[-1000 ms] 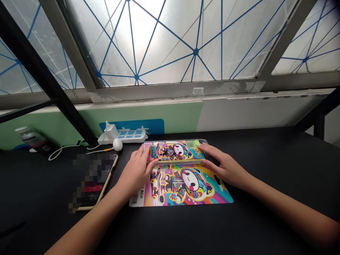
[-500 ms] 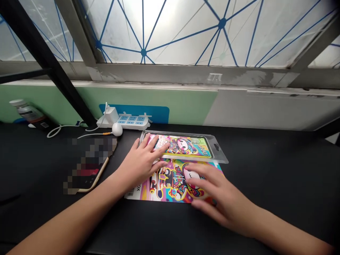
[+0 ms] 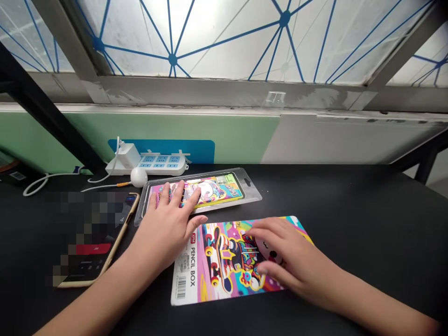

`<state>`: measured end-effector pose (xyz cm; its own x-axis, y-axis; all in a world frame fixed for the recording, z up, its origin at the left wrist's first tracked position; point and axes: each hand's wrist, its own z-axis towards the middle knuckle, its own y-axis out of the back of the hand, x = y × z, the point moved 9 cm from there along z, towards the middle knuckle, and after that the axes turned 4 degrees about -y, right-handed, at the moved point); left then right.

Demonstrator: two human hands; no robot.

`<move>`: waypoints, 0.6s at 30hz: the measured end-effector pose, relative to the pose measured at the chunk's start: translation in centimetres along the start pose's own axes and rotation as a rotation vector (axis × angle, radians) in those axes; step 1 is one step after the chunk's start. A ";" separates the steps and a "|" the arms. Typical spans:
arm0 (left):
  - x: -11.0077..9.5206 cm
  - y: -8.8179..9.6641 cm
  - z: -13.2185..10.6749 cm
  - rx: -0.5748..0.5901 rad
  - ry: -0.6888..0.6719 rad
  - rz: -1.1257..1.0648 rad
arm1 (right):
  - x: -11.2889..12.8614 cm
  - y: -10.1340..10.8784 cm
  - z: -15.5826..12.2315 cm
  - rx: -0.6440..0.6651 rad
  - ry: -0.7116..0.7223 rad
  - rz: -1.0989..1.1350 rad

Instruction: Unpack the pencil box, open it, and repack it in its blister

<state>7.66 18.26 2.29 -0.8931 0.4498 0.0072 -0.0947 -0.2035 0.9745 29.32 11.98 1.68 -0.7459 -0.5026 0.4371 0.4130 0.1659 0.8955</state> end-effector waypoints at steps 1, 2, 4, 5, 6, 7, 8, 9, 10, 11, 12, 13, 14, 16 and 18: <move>-0.2 -0.2 0.0 0.015 -0.007 0.004 | -0.7 0.4 0.2 -0.060 -0.043 -0.018; -0.3 -0.3 0.0 0.028 -0.012 0.002 | -1.4 0.7 0.4 -0.110 -0.084 -0.040; -0.3 -0.3 0.1 0.048 -0.011 -0.027 | -2.5 1.1 0.8 -0.168 -0.150 -0.080; -0.3 -0.2 0.2 0.056 -0.006 -0.049 | -2.9 1.3 0.9 -0.184 -0.174 -0.096; -0.3 -0.1 0.2 0.061 0.000 -0.072 | -3.1 1.4 1.0 -0.191 -0.189 -0.108; -0.3 0.0 0.3 0.065 0.004 -0.091 | -3.2 1.5 1.1 -0.193 -0.198 -0.117; -0.5 0.2 0.4 0.067 0.004 -0.104 | -3.1 1.6 1.2 -0.191 -0.200 -0.124; -0.6 0.3 0.4 0.070 0.000 -0.108 | -2.9 1.6 1.2 -0.184 -0.195 -0.126; -0.8 0.3 0.4 0.072 -0.006 -0.106 | -2.7 1.5 1.1 -0.174 -0.186 -0.120; -0.9 0.3 0.4 0.074 -0.012 -0.097 | -2.4 1.5 1.1 -0.164 -0.179 -0.106; -1.1 0.3 0.4 0.076 -0.017 -0.086 | -2.3 1.4 0.9 -0.152 -0.173 -0.086; -1.1 0.2 0.4 0.079 -0.019 -0.077 | -2.2 1.4 0.8 -0.142 -0.171 -0.066; -1.1 0.1 0.3 0.082 -0.021 -0.073 | -2.3 1.6 0.6 -0.138 -0.176 -0.049; -1.0 -0.1 0.2 0.081 -0.021 -0.082 | -3.3 2.6 0.2 -0.164 -0.215 -0.033; -0.8 0.0 0.1 0.069 -0.024 -0.113 | -5.5 3.9 -0.2 -0.177 -0.291 -0.025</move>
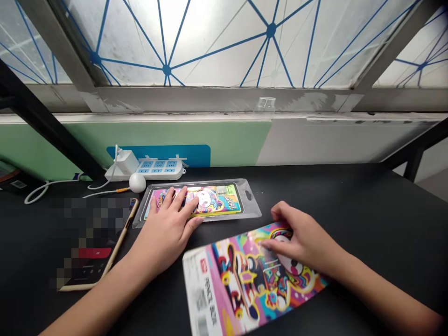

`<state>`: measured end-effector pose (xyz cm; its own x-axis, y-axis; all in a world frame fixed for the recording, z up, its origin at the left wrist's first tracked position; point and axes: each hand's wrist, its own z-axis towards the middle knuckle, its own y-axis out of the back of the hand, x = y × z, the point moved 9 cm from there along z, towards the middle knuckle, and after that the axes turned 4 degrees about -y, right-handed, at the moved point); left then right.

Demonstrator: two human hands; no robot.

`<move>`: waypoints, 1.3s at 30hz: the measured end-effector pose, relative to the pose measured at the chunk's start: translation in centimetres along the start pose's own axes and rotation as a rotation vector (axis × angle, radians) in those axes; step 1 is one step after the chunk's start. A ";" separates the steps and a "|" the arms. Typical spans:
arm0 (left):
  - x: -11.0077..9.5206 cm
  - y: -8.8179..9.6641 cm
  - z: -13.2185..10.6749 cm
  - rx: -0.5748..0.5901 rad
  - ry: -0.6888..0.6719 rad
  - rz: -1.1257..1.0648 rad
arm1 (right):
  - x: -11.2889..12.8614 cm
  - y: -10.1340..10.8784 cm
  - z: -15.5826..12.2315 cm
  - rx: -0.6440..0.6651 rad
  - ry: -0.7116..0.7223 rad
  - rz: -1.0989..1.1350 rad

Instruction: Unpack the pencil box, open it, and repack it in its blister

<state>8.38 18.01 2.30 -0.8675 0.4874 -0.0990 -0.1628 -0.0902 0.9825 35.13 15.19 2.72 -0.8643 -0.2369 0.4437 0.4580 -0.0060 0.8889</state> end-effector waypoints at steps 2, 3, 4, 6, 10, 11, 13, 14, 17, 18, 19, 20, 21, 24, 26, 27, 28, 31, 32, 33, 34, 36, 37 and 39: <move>-0.1 0.4 -0.1 -0.015 -0.027 -0.043 | -3.1 1.0 0.8 0.046 -0.100 0.015; -0.2 0.6 -0.2 -0.020 -0.049 -0.066 | -4.8 1.3 1.3 0.088 -0.149 0.023; -0.4 0.9 -0.2 -0.022 -0.075 -0.087 | -6.3 1.5 1.8 0.130 -0.189 0.033; -0.9 1.4 -0.2 -0.014 -0.124 -0.126 | -8.8 2.1 2.7 0.171 -0.244 0.039; -1.4 1.6 -0.3 0.038 -0.167 -0.166 | -10.8 2.6 3.4 0.191 -0.287 0.014; -1.4 1.5 -0.3 0.049 -0.170 -0.161 | -10.9 2.6 3.4 0.186 -0.293 0.005; -1.5 1.2 -0.4 0.060 -0.177 -0.135 | -10.5 2.7 3.4 0.141 -0.277 -0.025; -1.5 1.0 -0.5 0.062 -0.181 -0.120 | -10.2 2.9 3.4 0.103 -0.248 -0.046; -1.7 0.5 -0.6 0.067 -0.192 -0.099 | -8.8 3.2 3.5 -0.015 -0.143 -0.069; -1.8 0.5 -0.7 0.063 -0.198 -0.101 | -8.4 3.1 3.4 -0.035 -0.122 -0.060; -1.9 0.5 -0.8 0.055 -0.204 -0.105 | -8.0 2.9 3.4 -0.047 -0.109 -0.050; -2.1 0.6 -0.8 0.042 -0.213 -0.109 | -7.6 2.7 3.3 -0.051 -0.100 -0.044; -2.3 0.8 -0.9 0.027 -0.220 -0.112 | -7.2 2.5 3.2 -0.051 -0.088 -0.041; -2.7 1.3 -0.9 -0.012 -0.240 -0.126 | -6.0 2.0 3.0 -0.040 -0.054 -0.034; -2.8 1.7 -0.9 -0.024 -0.243 -0.137 | -5.7 1.9 2.9 -0.015 -0.050 -0.030; -2.8 1.7 -0.8 -0.023 -0.245 -0.143 | -5.7 1.8 2.9 0.000 -0.055 -0.031; -2.9 1.8 -0.8 -0.018 -0.246 -0.150 | -5.9 1.8 2.9 0.014 -0.065 -0.032; -2.8 1.7 -0.7 0.006 -0.249 -0.170 | -6.9 2.2 2.9 0.037 -0.110 -0.032; -2.8 1.6 -0.8 0.012 -0.247 -0.173 | -7.4 2.3 2.9 0.039 -0.129 -0.031; -2.7 1.5 -0.8 0.015 -0.245 -0.171 | -7.8 2.4 3.0 0.041 -0.150 -0.029; -2.7 1.4 -0.9 0.017 -0.245 -0.167 | -8.3 2.6 3.0 0.043 -0.174 -0.027; -2.7 1.3 -1.0 0.018 -0.245 -0.156 | -9.2 2.8 3.0 0.046 -0.219 -0.023; -2.7 1.3 -1.0 0.017 -0.246 -0.152 | -9.6 2.8 3.0 0.048 -0.237 -0.020; -2.6 1.2 -1.1 0.021 -0.244 -0.150 | -10.2 2.9 3.0 0.053 -0.261 -0.013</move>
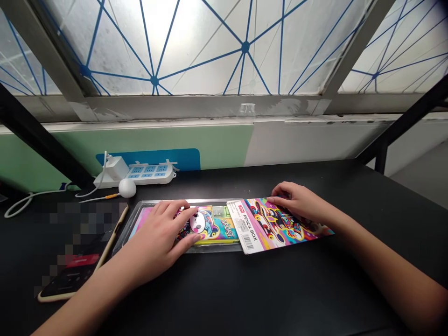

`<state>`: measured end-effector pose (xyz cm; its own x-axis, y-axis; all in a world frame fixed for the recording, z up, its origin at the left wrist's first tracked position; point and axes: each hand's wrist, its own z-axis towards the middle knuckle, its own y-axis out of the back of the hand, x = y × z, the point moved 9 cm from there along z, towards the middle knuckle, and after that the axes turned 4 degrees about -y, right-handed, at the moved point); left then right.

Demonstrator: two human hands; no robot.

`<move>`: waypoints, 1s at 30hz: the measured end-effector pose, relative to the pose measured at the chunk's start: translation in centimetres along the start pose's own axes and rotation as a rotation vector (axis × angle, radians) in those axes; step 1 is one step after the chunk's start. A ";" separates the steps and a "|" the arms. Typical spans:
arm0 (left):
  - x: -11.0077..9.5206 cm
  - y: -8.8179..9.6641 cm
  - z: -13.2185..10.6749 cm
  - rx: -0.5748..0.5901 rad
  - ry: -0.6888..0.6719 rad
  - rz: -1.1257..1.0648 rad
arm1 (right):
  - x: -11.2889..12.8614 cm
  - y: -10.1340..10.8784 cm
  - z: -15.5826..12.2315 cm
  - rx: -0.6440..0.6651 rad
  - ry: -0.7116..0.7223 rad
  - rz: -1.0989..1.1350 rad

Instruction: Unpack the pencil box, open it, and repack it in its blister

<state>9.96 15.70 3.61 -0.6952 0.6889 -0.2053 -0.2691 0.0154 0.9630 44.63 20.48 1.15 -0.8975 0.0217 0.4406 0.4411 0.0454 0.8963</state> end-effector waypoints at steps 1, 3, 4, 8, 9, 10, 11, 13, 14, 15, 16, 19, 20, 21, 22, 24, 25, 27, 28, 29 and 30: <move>0.0 0.0 0.0 0.002 0.003 -0.003 | -0.2 0.0 0.0 0.003 -0.009 0.003; 0.1 -0.1 0.0 0.006 0.007 -0.013 | -0.7 0.1 0.1 0.014 -0.025 0.011; 0.1 -0.1 0.0 0.007 0.008 -0.018 | -0.9 0.1 0.1 0.020 -0.033 0.015; 0.1 0.0 0.1 0.007 0.003 -0.033 | -1.7 0.6 0.3 0.029 -0.045 0.041; 0.1 0.1 0.1 0.008 0.000 -0.037 | -1.8 0.8 0.3 0.025 -0.040 0.047; 0.0 0.1 0.1 0.013 -0.004 -0.041 | -1.8 1.0 0.3 0.018 -0.031 0.049; 0.0 0.1 0.1 0.018 -0.008 -0.046 | -1.7 1.1 0.3 0.008 -0.016 0.051; -0.1 0.1 0.2 0.027 -0.014 -0.051 | -0.9 1.2 0.1 -0.016 0.030 0.051; -0.1 0.1 0.2 0.029 -0.015 -0.049 | -0.2 1.1 -0.1 -0.030 0.059 0.052; -0.1 0.1 0.2 0.027 -0.015 -0.043 | 0.7 0.9 -0.3 -0.041 0.089 0.053; -0.1 0.1 0.2 0.021 -0.017 -0.033 | 1.7 0.6 -0.6 -0.048 0.121 0.055; -0.2 0.1 0.3 -0.006 -0.033 -0.004 | 4.8 -0.8 -1.5 -0.040 0.190 0.085; -0.2 0.1 0.3 -0.014 -0.040 0.003 | 5.7 -1.3 -1.7 -0.030 0.199 0.101; -0.3 0.1 0.3 -0.018 -0.046 0.007 | 6.3 -1.7 -1.9 -0.018 0.200 0.116; -0.3 0.0 0.3 -0.019 -0.051 0.009 | 6.6 -2.1 -1.9 -0.008 0.190 0.130; -0.4 -0.1 0.3 -0.017 -0.054 0.011 | 6.3 -2.5 -1.8 0.006 0.145 0.148; -0.4 -0.2 0.3 -0.014 -0.057 0.013 | 5.9 -2.5 -1.7 0.013 0.114 0.158; -0.5 -0.2 0.2 -0.008 -0.062 0.015 | 4.7 -2.4 -1.4 0.029 0.047 0.178; -0.5 -0.2 0.2 -0.005 -0.062 0.016 | 4.0 -2.2 -1.3 0.040 0.017 0.188; -0.5 -0.2 0.2 -0.001 -0.062 0.015 | 3.4 -2.0 -1.2 0.049 -0.009 0.195; -0.5 -0.2 0.1 0.003 -0.061 0.013 | 3.0 -1.8 -1.1 0.056 -0.031 0.202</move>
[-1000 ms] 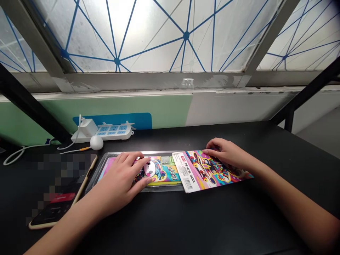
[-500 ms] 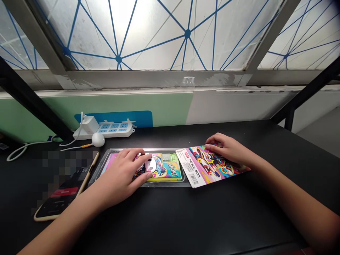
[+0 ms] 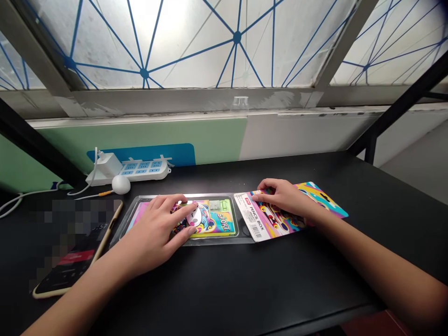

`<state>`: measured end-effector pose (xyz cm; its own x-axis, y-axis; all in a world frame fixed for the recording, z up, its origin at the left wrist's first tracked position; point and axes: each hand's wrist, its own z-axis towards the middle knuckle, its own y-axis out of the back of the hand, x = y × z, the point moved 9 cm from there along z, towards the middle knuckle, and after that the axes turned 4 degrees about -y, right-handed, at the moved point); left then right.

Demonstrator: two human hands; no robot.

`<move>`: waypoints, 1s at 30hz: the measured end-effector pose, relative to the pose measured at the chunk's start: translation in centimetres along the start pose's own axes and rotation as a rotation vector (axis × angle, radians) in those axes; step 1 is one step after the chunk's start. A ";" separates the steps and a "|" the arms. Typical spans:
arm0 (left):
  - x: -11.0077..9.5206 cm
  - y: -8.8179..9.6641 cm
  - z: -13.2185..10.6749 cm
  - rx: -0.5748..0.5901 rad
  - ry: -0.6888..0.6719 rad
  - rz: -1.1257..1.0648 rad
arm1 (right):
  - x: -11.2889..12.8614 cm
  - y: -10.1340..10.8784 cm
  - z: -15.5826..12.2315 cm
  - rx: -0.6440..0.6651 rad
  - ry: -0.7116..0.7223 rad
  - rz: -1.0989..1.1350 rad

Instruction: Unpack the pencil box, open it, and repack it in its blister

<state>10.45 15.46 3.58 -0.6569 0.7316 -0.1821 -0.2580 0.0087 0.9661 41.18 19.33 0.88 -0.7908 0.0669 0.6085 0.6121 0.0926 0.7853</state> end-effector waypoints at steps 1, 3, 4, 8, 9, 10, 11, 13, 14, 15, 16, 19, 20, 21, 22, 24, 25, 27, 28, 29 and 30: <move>0.0 0.0 0.0 0.002 0.003 -0.001 | -0.3 0.3 0.0 0.000 -0.019 0.006; 0.1 0.1 0.0 0.001 0.007 0.000 | -0.6 0.8 -0.1 -0.011 -0.043 0.013; 0.1 0.0 -0.1 -0.001 0.008 0.002 | -0.6 1.0 -0.1 -0.018 -0.050 0.015; -0.1 0.0 0.0 -0.028 0.005 0.018 | 0.0 1.0 -0.6 -0.049 -0.057 0.010; -0.2 0.0 0.0 -0.040 0.003 0.023 | 0.3 0.9 -0.8 -0.054 -0.052 0.009; -0.4 0.0 0.1 -0.052 0.000 0.027 | 0.6 0.7 -1.0 -0.059 -0.044 0.005; -0.7 -0.1 0.2 -0.063 -0.001 0.031 | 1.0 0.6 -1.1 -0.061 -0.031 -0.001; -1.4 -0.2 0.5 -0.085 0.005 0.033 | 1.7 0.1 -1.5 -0.055 -0.005 -0.010; -1.8 -0.2 0.7 -0.096 0.015 0.031 | 2.0 -0.2 -1.6 -0.046 0.002 -0.009; -2.3 -0.3 0.9 -0.105 0.028 0.024 | 2.3 -0.5 -1.7 -0.037 0.004 -0.006; -2.8 -0.4 1.1 -0.112 0.039 0.011 | 2.5 -0.8 -1.7 -0.028 0.004 -0.001; -4.3 -0.5 1.5 -0.120 0.048 -0.105 | 3.2 -1.4 -1.8 -0.019 0.015 0.005; -4.6 -0.3 1.5 -0.129 0.051 -0.169 | 3.4 -1.6 -1.8 -0.021 0.025 0.006; -4.6 0.1 1.4 -0.149 0.058 -0.238 | 3.5 -1.7 -1.8 -0.015 0.030 0.009; -4.3 0.7 1.3 -0.185 0.071 -0.307 | 3.5 -1.9 -1.7 -0.003 0.026 0.015; -3.0 2.5 0.7 -0.307 0.111 -0.414 | 3.0 -2.1 -1.6 0.037 -0.002 0.030; -1.9 3.5 0.2 -0.384 0.139 -0.447 | 2.6 -2.1 -1.6 0.059 -0.019 0.034; 0.5 5.0 -0.7 -0.530 0.222 -0.490 | 1.9 -1.7 -1.5 0.085 -0.040 0.022; 1.9 5.2 -1.2 -0.584 0.284 -0.531 | 1.5 -1.2 -1.5 0.091 -0.042 0.008; 3.2 5.0 -1.5 -0.626 0.348 -0.608 | 1.3 -0.8 -1.5 0.101 -0.035 -0.004; 4.2 4.3 -1.7 -0.642 0.406 -0.712 | 1.1 -0.4 -1.6 0.123 -0.018 -0.011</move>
<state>5.43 17.39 6.63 -0.3630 0.4137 -0.8349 -0.9298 -0.1026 0.3534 40.07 17.80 1.45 -0.7981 0.0829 0.5968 0.5991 0.2142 0.7715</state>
